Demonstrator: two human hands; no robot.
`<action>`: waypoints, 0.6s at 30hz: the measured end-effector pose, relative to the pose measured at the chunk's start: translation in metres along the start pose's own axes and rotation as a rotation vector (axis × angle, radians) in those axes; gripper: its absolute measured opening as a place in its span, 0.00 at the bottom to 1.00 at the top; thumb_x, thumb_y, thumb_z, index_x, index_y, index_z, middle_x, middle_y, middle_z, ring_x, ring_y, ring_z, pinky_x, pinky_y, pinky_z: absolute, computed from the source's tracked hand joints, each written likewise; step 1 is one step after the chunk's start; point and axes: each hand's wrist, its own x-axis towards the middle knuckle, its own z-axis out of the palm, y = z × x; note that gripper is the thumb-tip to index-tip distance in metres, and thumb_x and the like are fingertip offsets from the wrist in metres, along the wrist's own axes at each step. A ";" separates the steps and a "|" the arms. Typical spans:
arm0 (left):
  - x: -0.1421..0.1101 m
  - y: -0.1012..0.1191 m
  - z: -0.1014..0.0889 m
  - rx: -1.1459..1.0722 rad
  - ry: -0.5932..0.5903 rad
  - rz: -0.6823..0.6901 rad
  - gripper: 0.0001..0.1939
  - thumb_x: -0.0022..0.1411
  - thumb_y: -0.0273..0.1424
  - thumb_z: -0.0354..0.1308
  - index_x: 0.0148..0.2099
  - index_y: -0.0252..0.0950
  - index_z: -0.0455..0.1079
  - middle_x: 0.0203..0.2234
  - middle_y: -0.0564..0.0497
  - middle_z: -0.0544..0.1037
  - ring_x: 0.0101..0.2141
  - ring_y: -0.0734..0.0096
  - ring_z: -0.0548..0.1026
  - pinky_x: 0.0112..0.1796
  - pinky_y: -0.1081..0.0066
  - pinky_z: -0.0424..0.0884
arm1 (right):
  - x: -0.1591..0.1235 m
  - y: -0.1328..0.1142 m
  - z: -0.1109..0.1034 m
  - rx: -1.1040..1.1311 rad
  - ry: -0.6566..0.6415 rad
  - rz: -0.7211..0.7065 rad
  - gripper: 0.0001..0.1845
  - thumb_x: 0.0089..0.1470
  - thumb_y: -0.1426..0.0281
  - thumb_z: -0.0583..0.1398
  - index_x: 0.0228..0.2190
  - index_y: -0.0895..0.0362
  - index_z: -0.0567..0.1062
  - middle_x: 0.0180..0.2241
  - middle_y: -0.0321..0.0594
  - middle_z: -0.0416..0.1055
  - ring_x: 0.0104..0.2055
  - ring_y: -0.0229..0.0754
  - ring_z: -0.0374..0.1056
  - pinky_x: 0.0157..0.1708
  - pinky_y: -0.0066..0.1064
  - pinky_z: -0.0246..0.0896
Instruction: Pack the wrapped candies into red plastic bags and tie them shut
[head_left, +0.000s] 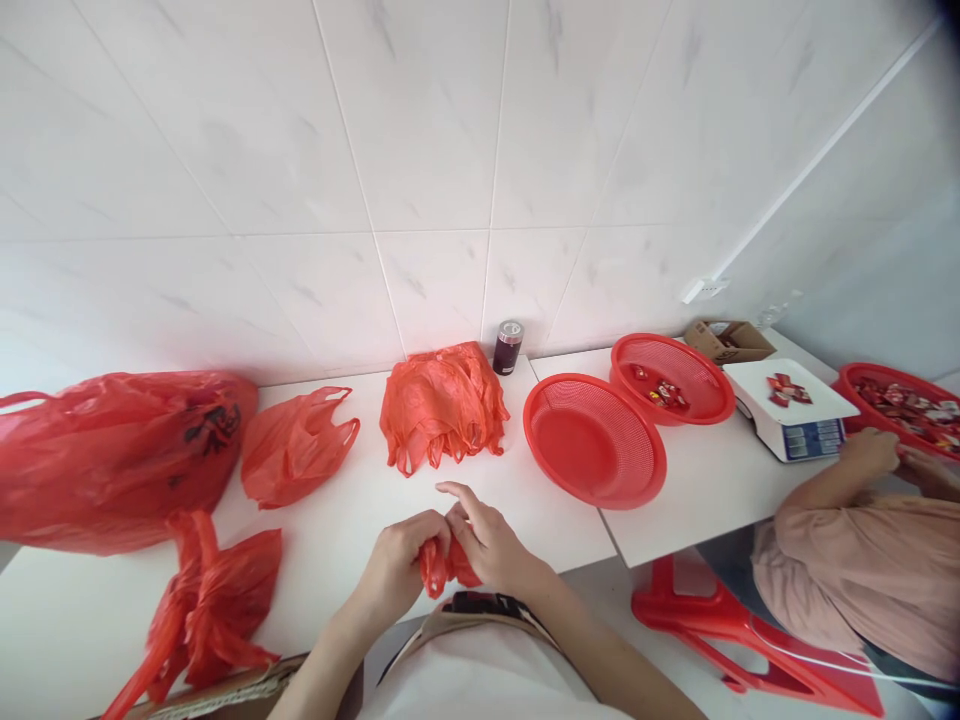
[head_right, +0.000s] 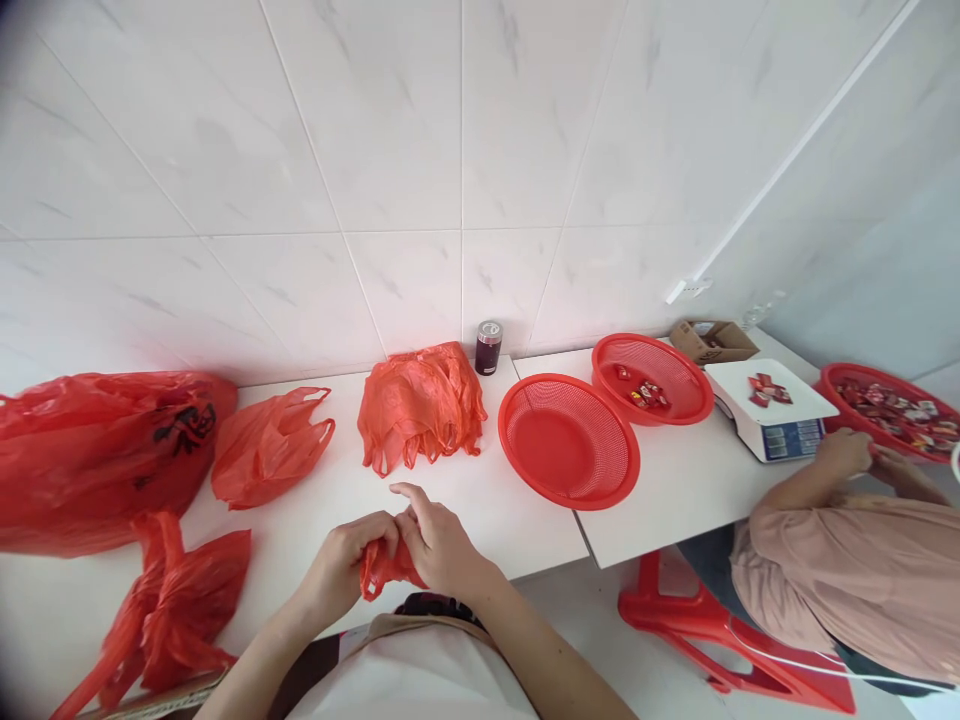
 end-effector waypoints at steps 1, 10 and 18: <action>0.000 -0.001 0.001 0.011 0.040 0.000 0.11 0.48 0.16 0.45 0.26 0.38 0.58 0.22 0.57 0.69 0.23 0.76 0.65 0.27 0.77 0.60 | 0.000 0.001 0.001 0.019 -0.026 0.045 0.19 0.68 0.66 0.46 0.58 0.52 0.60 0.30 0.35 0.67 0.32 0.38 0.64 0.38 0.31 0.60; -0.003 -0.011 0.009 0.032 0.409 0.034 0.15 0.56 0.21 0.49 0.44 0.40 0.66 0.50 0.46 0.70 0.39 0.69 0.76 0.33 0.73 0.70 | 0.005 -0.005 -0.002 0.415 -0.171 0.231 0.12 0.64 0.63 0.53 0.45 0.54 0.69 0.36 0.36 0.68 0.36 0.38 0.64 0.36 0.28 0.58; -0.006 -0.007 -0.005 -0.047 0.191 0.024 0.19 0.63 0.26 0.49 0.55 0.42 0.68 0.49 0.46 0.74 0.48 0.65 0.74 0.48 0.69 0.69 | 0.012 -0.010 -0.011 0.370 -0.048 0.200 0.12 0.60 0.63 0.58 0.30 0.56 0.62 0.27 0.30 0.62 0.30 0.35 0.60 0.32 0.26 0.56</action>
